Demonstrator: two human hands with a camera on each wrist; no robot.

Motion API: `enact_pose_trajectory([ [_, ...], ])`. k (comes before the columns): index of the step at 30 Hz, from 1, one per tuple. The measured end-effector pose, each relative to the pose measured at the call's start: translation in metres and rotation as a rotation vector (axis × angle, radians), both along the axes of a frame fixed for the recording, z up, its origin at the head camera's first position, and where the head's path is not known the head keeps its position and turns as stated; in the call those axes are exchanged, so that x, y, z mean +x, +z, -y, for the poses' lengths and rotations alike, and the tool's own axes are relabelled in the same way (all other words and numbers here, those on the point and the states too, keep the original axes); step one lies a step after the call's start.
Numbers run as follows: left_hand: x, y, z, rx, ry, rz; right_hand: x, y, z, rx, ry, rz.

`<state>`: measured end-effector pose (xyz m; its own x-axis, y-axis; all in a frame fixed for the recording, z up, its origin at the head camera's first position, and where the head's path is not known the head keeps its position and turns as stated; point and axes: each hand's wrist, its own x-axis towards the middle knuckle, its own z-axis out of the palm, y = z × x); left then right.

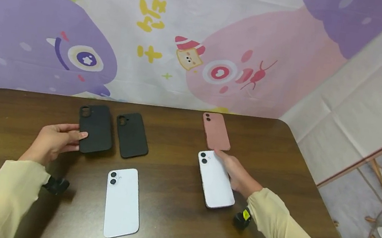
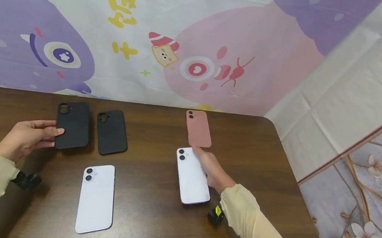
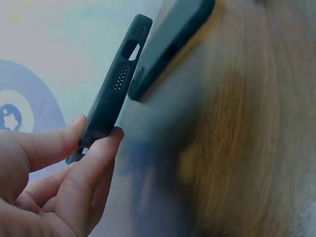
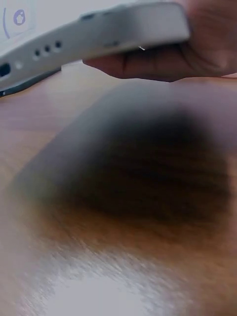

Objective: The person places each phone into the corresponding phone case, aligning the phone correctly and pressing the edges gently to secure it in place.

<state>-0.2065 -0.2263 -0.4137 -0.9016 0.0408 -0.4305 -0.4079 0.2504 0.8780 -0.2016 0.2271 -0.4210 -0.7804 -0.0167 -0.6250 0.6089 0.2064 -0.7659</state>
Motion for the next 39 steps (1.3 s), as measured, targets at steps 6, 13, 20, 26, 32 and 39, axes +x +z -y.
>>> enact_pose_trajectory([
  [6, 0.011, 0.009, -0.007, -0.019, -0.037, -0.006, -0.001, 0.007, 0.007, -0.047, -0.012, -0.027],
  [13, 0.017, 0.016, -0.022, 0.018, -0.037, -0.068, -0.004, 0.011, 0.014, -0.067, 0.007, -0.073],
  [20, 0.021, 0.022, -0.038, 0.063, -0.052, -0.091, -0.009, 0.017, 0.022, -0.061, 0.014, -0.090],
  [26, 0.022, 0.024, -0.048, 0.092, -0.048, -0.099, -0.012, 0.021, 0.026, -0.073, 0.007, -0.097],
  [32, 0.023, 0.025, -0.053, 0.088, -0.048, -0.103, -0.014, 0.021, 0.031, -0.067, -0.005, -0.097],
  [39, 0.025, 0.027, -0.058, 0.108, -0.054, -0.100, -0.017, 0.019, 0.034, -0.039, -0.016, -0.093],
])
